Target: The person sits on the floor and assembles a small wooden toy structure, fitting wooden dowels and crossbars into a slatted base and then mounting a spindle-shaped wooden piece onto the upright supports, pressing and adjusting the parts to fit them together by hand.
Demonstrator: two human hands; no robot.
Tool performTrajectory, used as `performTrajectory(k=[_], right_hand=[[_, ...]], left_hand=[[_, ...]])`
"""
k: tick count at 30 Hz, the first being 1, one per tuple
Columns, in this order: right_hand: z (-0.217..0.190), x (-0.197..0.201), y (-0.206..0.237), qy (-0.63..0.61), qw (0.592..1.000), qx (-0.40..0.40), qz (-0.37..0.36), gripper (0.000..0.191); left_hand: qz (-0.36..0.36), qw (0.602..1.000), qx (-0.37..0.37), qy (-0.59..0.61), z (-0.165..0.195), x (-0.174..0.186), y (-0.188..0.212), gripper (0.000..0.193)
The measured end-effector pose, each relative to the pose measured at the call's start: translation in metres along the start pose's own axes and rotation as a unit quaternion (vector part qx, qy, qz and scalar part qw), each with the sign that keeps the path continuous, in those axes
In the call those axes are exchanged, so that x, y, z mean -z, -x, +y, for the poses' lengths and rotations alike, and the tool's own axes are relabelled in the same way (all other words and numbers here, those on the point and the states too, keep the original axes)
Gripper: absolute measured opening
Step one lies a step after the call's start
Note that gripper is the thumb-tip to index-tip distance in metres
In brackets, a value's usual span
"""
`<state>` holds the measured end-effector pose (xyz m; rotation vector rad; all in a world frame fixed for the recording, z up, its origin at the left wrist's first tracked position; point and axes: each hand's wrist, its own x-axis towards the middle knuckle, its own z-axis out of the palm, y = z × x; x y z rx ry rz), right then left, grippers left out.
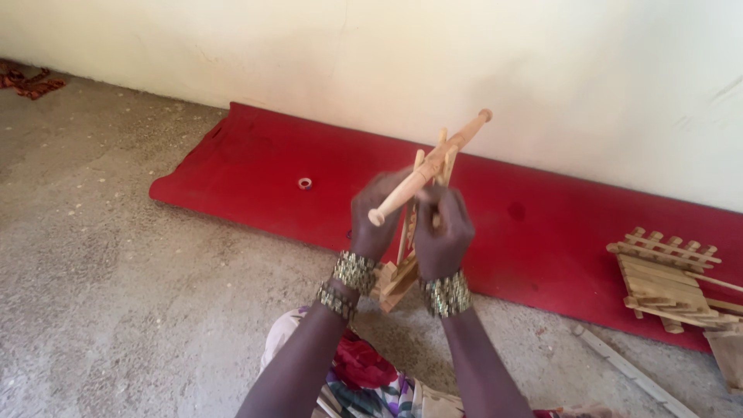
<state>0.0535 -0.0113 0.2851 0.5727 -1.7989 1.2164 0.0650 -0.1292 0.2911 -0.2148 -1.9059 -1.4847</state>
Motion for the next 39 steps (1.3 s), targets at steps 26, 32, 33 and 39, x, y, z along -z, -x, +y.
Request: performTrajectory(k=[26, 32, 33, 39], right_hand=[[0.044, 0.051, 0.004, -0.429, 0.812, -0.390, -0.063, 0.015], [0.069, 0.024, 0.066, -0.232, 0.825, -0.513, -0.057, 0.010], [0.072, 0.020, 0.071, -0.244, 0.826, -0.507, -0.046, 0.009], [0.081, 0.014, 0.045, -0.215, 0.903, -0.370, -0.030, 0.009]], left_hand=[[-0.127, 0.945, 0.236, 0.186, -0.018, -0.051, 0.009, 0.035], [-0.053, 0.990, 0.127, 0.038, -0.043, -0.049, 0.057, 0.037], [-0.017, 0.994, 0.109, 0.014, -0.040, -0.047, 0.063, 0.045], [0.051, 0.997, 0.024, -0.047, 0.008, -0.056, 0.085, 0.055]])
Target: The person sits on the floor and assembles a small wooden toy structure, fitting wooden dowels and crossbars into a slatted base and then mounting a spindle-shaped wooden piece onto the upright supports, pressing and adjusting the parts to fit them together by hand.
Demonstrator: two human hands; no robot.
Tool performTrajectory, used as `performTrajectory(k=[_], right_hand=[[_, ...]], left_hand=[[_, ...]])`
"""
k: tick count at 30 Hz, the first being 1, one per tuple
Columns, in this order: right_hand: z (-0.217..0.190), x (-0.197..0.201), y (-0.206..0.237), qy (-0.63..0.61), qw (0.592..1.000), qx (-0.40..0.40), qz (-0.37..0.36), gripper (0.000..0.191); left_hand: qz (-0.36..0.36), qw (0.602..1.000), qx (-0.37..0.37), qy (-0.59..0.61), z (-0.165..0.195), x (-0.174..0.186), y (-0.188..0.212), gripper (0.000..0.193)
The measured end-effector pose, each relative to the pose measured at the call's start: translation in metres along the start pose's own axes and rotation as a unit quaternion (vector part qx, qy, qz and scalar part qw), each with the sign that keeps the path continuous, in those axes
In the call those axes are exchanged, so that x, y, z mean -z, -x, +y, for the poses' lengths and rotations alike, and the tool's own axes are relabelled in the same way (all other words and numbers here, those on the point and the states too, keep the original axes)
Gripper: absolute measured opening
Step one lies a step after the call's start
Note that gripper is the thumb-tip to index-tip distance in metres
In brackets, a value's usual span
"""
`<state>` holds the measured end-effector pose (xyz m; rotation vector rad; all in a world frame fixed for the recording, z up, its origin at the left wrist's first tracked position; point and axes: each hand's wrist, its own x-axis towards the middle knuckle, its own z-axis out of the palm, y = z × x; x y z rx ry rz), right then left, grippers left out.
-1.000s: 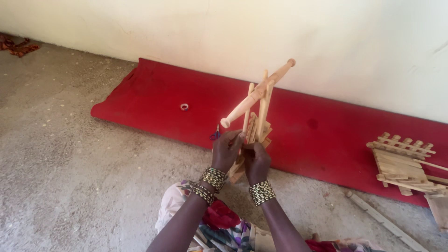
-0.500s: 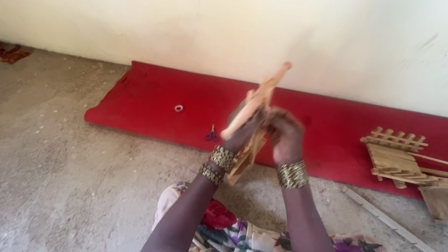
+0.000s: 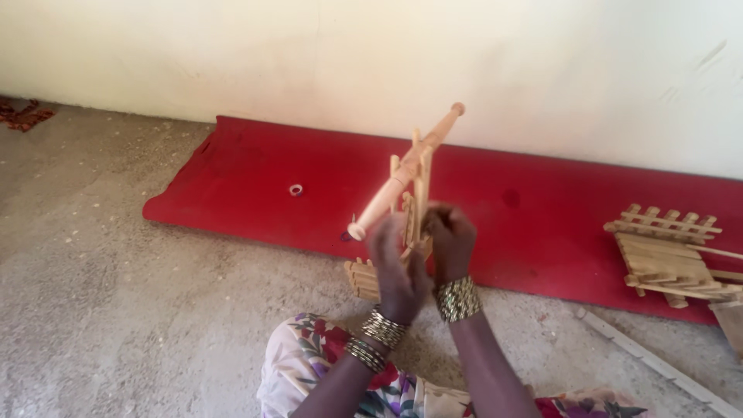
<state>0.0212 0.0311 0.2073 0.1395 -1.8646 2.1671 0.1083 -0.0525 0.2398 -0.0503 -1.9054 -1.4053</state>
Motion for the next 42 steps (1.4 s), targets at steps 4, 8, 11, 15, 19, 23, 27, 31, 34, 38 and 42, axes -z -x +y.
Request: performTrajectory(k=[4, 8, 11, 15, 19, 23, 27, 31, 34, 38, 42], right_hand=[[-0.017, 0.001, -0.006, 0.067, 0.993, 0.089, -0.030, 0.009], [0.004, 0.009, 0.015, 0.131, 0.975, 0.177, 0.012, 0.008], [0.043, 0.022, 0.030, 0.155, 0.986, 0.063, 0.005, 0.012], [0.087, 0.034, 0.047, 0.212, 0.977, 0.014, 0.007, 0.015], [0.083, 0.028, 0.041, 0.215, 0.976, 0.018, -0.001, 0.016], [0.036, 0.003, 0.007, 0.271, 0.961, -0.040, -0.023, 0.019], [-0.019, -0.019, -0.032, 0.117, 0.986, 0.115, -0.031, 0.008], [-0.047, -0.039, -0.049, 0.041, 0.985, 0.158, -0.054, 0.010], [-0.041, -0.044, -0.045, 0.135, 0.974, 0.176, -0.037, 0.008], [-0.020, -0.035, -0.034, -0.032, 0.993, 0.106, -0.042, 0.010], [-0.017, -0.023, -0.043, -0.020, 0.992, 0.100, -0.075, 0.013]], left_hand=[[0.001, 0.992, -0.115, -0.042, 0.009, -0.009, 0.000, 0.050], [-0.078, 0.995, 0.067, -0.018, -0.021, -0.020, -0.005, 0.036], [-0.117, 0.986, 0.106, -0.047, -0.057, -0.023, 0.003, 0.029], [-0.168, 0.977, 0.114, -0.072, -0.086, -0.023, 0.019, 0.030], [-0.136, 0.986, 0.078, -0.063, -0.068, -0.019, 0.014, 0.053], [-0.046, 0.998, -0.043, 0.019, -0.022, -0.015, -0.024, 0.078], [-0.070, 0.982, 0.170, 0.052, 0.004, -0.011, -0.067, 0.077], [-0.060, 0.994, 0.092, 0.009, 0.007, -0.005, -0.073, 0.060], [-0.061, 0.996, 0.060, 0.001, 0.003, -0.004, -0.068, 0.055], [-0.098, 0.975, 0.197, -0.015, -0.005, -0.012, -0.060, 0.058], [-0.079, 0.996, 0.030, 0.008, -0.020, -0.018, -0.045, 0.053]])
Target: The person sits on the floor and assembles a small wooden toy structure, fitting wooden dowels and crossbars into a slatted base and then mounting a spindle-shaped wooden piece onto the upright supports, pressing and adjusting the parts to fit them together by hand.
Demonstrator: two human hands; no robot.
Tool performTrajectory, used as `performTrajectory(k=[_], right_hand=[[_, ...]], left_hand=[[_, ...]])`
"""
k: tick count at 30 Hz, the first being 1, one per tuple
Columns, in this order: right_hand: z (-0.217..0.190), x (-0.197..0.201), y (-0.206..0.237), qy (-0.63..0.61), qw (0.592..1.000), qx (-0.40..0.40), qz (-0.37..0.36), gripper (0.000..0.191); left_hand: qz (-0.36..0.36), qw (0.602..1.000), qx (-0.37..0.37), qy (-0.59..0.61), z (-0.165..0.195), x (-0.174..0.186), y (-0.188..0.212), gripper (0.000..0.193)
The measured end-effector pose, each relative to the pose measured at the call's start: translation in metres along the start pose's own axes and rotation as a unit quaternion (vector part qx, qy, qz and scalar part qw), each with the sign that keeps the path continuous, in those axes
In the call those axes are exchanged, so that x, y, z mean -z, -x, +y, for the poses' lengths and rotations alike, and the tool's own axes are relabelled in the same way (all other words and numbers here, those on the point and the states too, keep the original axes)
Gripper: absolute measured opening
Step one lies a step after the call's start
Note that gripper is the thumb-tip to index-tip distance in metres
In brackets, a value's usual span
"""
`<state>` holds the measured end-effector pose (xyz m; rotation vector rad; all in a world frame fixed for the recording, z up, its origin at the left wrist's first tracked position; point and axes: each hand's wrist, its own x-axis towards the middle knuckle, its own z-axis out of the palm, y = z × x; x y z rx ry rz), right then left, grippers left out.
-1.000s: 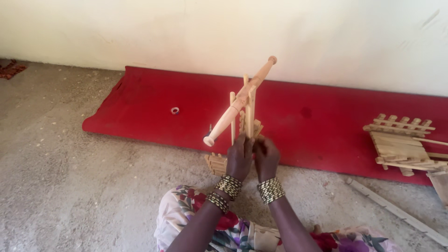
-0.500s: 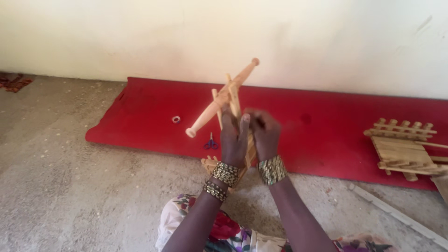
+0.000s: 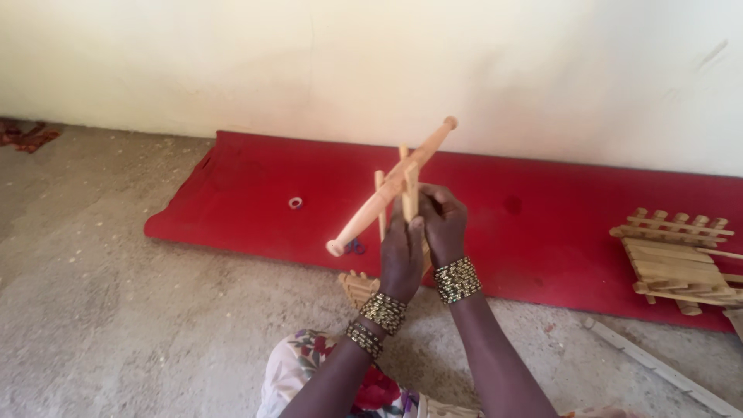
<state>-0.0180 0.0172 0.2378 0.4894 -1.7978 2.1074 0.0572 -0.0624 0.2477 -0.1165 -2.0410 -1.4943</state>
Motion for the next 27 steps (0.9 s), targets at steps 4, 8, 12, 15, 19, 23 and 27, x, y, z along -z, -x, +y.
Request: performTrajectory(k=[4, 8, 12, 15, 19, 23, 27], right_hand=[[0.003, 0.015, -0.001, 0.155, 0.983, 0.087, -0.049, 0.014], [0.032, 0.020, 0.022, 0.182, 0.982, 0.053, -0.022, 0.012], [0.067, 0.024, 0.047, 0.209, 0.978, 0.013, 0.012, 0.014], [0.074, 0.029, 0.054, 0.228, 0.974, 0.010, 0.001, 0.013], [0.060, 0.036, 0.057, 0.245, 0.964, -0.099, 0.006, 0.013], [0.063, 0.036, 0.089, 0.132, 0.972, -0.193, 0.020, 0.011], [0.119, 0.034, 0.143, 0.202, 0.974, -0.054, 0.090, 0.010]], left_hand=[[-0.022, 0.997, 0.071, -0.004, -0.023, -0.007, 0.012, 0.047], [-0.048, 0.992, 0.112, -0.015, -0.054, -0.012, 0.024, 0.045], [-0.080, 0.992, 0.087, -0.049, -0.087, -0.016, 0.038, 0.046], [-0.118, 0.980, 0.119, -0.103, -0.098, -0.016, 0.048, 0.048], [-0.080, 0.994, 0.045, -0.059, -0.095, -0.014, 0.052, 0.042], [-0.027, 0.993, -0.062, -0.094, -0.091, -0.011, 0.053, 0.036], [-0.110, 0.980, 0.120, -0.118, -0.095, -0.015, 0.060, 0.037]])
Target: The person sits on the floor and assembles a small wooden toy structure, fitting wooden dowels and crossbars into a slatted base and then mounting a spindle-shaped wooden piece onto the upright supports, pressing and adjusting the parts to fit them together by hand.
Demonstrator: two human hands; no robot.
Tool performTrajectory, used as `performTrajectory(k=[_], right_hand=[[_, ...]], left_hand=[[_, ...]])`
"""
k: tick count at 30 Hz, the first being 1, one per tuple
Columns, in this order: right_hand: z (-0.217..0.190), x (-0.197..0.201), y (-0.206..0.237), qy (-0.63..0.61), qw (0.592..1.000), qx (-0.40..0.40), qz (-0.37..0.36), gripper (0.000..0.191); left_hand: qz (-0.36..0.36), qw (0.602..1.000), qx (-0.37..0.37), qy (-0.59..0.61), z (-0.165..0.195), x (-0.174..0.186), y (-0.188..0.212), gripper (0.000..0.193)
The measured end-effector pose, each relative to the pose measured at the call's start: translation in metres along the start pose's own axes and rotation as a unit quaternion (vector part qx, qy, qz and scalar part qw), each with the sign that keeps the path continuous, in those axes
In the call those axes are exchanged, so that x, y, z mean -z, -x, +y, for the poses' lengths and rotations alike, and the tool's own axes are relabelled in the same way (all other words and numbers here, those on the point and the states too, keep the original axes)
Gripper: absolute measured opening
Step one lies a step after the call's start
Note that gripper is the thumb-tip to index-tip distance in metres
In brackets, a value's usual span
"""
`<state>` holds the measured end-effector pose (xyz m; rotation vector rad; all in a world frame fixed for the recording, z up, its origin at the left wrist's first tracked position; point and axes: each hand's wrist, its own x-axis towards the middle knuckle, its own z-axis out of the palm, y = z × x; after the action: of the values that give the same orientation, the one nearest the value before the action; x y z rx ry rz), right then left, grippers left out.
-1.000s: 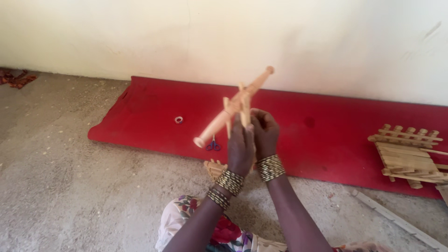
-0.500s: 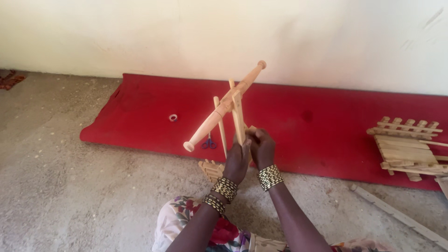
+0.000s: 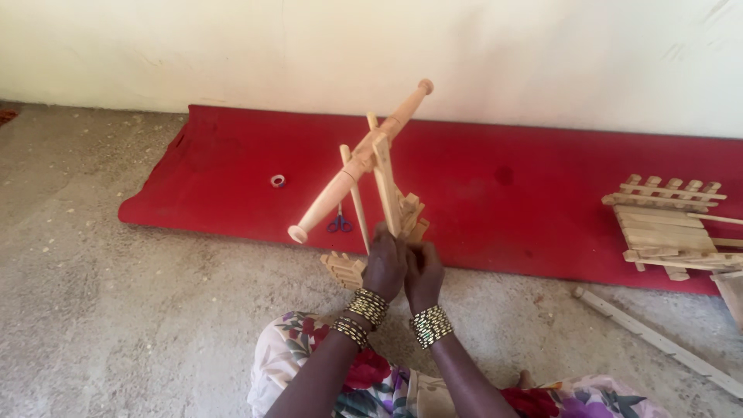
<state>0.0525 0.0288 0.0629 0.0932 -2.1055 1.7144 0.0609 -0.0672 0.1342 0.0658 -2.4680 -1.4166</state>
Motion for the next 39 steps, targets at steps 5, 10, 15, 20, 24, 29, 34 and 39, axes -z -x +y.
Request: performTrajectory(k=[5, 10, 15, 20, 24, 29, 34, 39], right_hand=[[0.082, -0.004, 0.022, -0.045, 0.971, -0.236, -0.019, 0.015], [0.058, -0.010, 0.017, -0.029, 0.977, -0.210, -0.004, 0.020], [-0.029, -0.013, -0.002, -0.081, 0.989, -0.124, 0.003, 0.017], [-0.043, -0.015, -0.014, -0.259, 0.946, -0.195, 0.014, 0.015], [-0.009, -0.004, 0.001, -0.187, 0.944, -0.271, 0.013, 0.015], [-0.020, -0.004, -0.005, -0.123, 0.963, -0.236, 0.027, 0.015], [-0.076, -0.005, -0.024, -0.128, 0.989, -0.078, 0.011, 0.013], [-0.072, -0.005, -0.020, -0.154, 0.976, -0.153, 0.000, 0.011]], left_hand=[[0.026, 0.992, -0.116, 0.038, 0.001, -0.003, 0.005, 0.045], [-0.066, 0.988, 0.087, 0.109, 0.010, 0.013, -0.007, 0.049], [-0.046, 0.980, -0.057, 0.186, 0.007, 0.031, -0.006, 0.070], [-0.090, 0.965, -0.003, 0.248, 0.012, 0.032, -0.002, 0.077], [-0.079, 0.971, 0.031, 0.225, 0.016, 0.030, 0.000, 0.075], [-0.047, 0.976, -0.088, 0.195, 0.018, 0.025, -0.004, 0.075], [-0.165, 0.895, 0.096, 0.403, 0.027, 0.033, -0.005, 0.078], [-0.134, 0.917, 0.082, 0.366, 0.034, 0.046, -0.003, 0.067]])
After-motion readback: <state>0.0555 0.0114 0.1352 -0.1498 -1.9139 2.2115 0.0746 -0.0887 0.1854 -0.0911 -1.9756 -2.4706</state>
